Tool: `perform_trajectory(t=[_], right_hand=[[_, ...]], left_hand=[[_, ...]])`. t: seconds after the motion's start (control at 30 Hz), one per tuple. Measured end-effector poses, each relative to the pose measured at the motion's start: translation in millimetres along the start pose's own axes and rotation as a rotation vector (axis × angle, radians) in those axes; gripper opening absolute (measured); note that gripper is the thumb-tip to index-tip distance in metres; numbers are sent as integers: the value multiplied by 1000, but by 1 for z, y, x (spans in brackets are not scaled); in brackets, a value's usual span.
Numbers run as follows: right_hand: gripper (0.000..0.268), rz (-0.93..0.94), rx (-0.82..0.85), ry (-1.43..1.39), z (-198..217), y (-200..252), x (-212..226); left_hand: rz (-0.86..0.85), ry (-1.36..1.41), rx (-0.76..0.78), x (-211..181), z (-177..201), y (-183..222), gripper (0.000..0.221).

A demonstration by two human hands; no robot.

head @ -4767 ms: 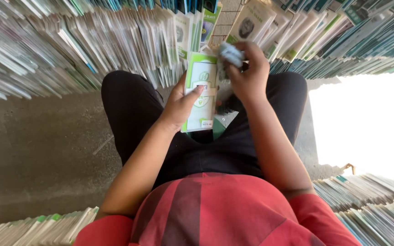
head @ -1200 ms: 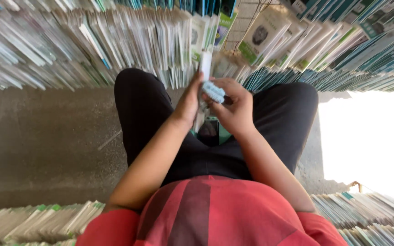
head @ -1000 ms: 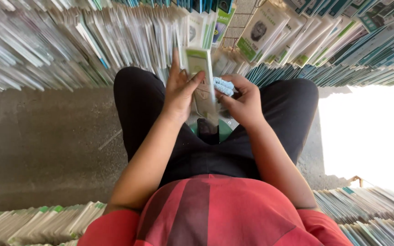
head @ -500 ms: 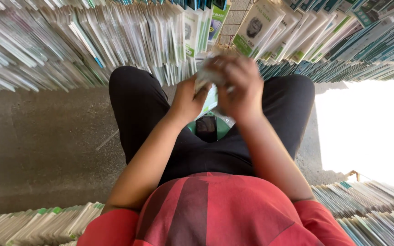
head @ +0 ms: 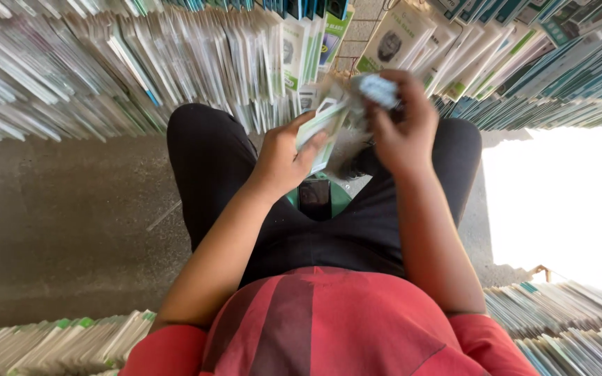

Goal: Organizing and wiping down phone screen protector packages on hanging racks in a store.

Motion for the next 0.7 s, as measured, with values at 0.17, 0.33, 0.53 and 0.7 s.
perform_trajectory(t=[0.17, 0.33, 0.53, 0.7], right_hand=[[22, -68, 165, -64, -20, 32, -32], [21, -349, 367, -396, -34, 56, -47], [23, -389, 518, -207, -38, 52, -36], [30, 89, 263, -20, -30, 17, 31]], left_hand=[[40, 310, -149, -2, 19, -12, 30], [220, 707, -240, 18, 33, -14, 40], [444, 1385, 68, 51, 14, -19, 90], [473, 1108, 408, 108, -56, -5, 85]])
Point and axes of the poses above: each hand's wrist, its own y-axis away from the middle knuckle, its own z-axis out of the back of the hand, x = y × z, the point moved 5 cm from there along -y, towards the middle knuckle, and after that the axes turned 8 degrees about -y, right-handed, at the moved point
